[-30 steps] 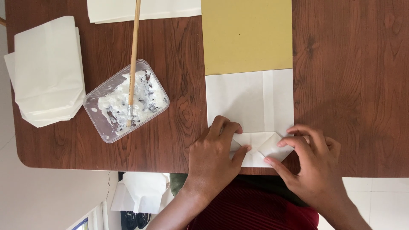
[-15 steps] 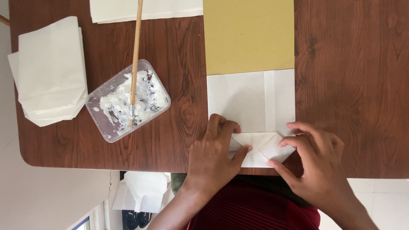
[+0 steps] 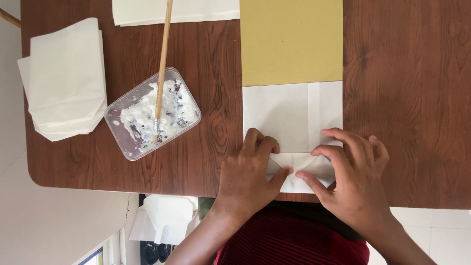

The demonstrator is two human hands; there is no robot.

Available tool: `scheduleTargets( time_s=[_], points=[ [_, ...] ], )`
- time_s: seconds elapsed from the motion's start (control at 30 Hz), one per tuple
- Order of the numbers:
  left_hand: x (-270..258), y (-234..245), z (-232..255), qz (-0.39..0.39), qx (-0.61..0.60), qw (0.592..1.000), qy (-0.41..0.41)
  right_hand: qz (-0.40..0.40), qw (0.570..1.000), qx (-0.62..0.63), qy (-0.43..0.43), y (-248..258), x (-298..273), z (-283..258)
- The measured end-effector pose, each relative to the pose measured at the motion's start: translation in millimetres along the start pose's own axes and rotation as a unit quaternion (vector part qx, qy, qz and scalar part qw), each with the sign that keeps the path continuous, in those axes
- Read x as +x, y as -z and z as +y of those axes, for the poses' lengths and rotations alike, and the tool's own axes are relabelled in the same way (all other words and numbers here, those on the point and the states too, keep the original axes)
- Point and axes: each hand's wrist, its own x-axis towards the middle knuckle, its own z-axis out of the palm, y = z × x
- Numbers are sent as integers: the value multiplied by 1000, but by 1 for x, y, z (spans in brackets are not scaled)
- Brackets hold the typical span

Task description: Manually assembling a paper bag by folding paper around a template and applying glue with a brush.

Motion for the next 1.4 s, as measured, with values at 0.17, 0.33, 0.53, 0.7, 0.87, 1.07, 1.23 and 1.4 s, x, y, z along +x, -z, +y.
scheduleTargets(
  time_s=[0.17, 0.33, 0.53, 0.7, 0.87, 1.07, 1.23, 1.4],
  points=[
    [1, 0, -2, 32, 2, 999, -26, -24, 999, 31, -8, 8, -14, 13],
    [3, 0, -4, 35, -13, 998, -41, -81, 993, 54, -73, 19, -29, 20],
    [3, 3, -2, 11, -2, 1000, -25, -45, 998, 27, -31, 14, -19, 18],
    [4, 1, -2, -6, 4, 1000, -9, -42, 999, 7, 32, 4, 8, 8],
    [4, 3, -2, -1, -1, 1000, -14, -82, 994, -11, 68, -5, 31, -9],
    [4, 1, -4, -13, 7, 1000, -13, -128, 991, 3, 43, -8, 35, 14],
    [4, -2, -6, 17, -6, 999, -27, -188, 982, 2, -12, 7, 42, 20],
    [5, 0, -7, 10, -19, 999, -26, -159, 986, -28, 50, 8, 54, -2]
  ],
)
